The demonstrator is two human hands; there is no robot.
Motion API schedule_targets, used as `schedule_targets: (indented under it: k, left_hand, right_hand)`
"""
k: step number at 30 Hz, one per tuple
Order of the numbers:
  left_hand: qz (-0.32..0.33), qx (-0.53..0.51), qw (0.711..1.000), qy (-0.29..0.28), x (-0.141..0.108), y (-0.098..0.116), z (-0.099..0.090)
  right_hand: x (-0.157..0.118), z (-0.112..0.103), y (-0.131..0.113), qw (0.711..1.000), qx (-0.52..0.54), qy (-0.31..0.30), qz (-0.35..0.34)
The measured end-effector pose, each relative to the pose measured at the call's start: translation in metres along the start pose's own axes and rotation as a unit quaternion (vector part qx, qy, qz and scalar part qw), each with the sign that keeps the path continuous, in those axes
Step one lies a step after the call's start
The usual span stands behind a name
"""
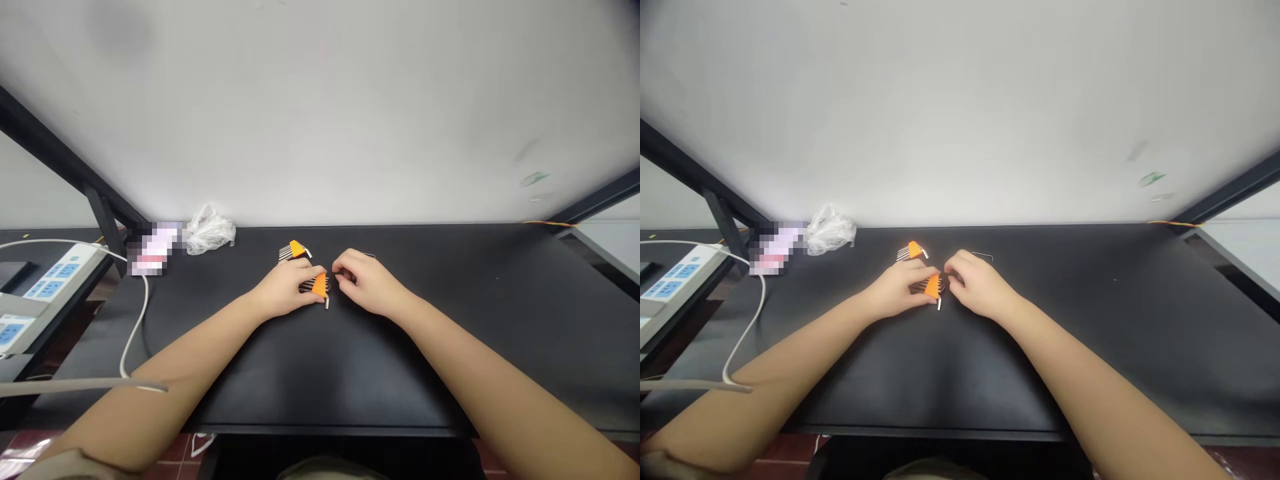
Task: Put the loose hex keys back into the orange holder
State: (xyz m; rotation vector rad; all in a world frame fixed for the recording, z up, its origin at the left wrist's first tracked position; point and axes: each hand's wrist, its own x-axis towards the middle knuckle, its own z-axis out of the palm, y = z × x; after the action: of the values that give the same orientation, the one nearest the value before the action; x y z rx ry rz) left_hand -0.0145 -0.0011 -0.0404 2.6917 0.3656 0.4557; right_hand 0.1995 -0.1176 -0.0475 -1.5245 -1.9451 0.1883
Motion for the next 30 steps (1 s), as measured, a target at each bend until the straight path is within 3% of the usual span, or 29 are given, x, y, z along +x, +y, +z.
schedule_targets:
  k: [4, 8, 13, 21, 24, 30]
  left_hand:
    - [-0.001, 0.0, 1.0, 0.002, 0.0, -0.001, 0.001]
    - [0.002, -0.001, 1.0, 0.002, 0.0, 0.001, -0.001]
    - [0.001, 0.004, 1.0, -0.005, 0.0, -0.001, -0.001]
    - [-0.015, -0.007, 1.0, -0.014, -0.002, -0.003, 0.001]
    - [-0.014, -0.01, 1.0, -0.009, -0.003, -0.004, 0.001]
    - [-0.01, -0.005, 1.0, -0.001, -0.004, -0.009, 0.005]
  right_hand:
    - [0.0, -0.002, 0.007, 0.999, -0.018, -0.024, -0.024]
    - [0.002, 0.003, -0.001, 0.998, -0.028, -0.046, -0.033]
    - [0.001, 0.002, 0.0, 0.997, -0.07, -0.038, -0.024]
    - [-0.007, -0.027, 0.06, 0.971, -0.201, 0.045, 0.124]
    - [-0.006, -0.029, 0.072, 0.967, -0.212, 0.052, 0.13]
    - [0.0, -0.023, 0.048, 0.964, -0.212, -0.019, 0.159]
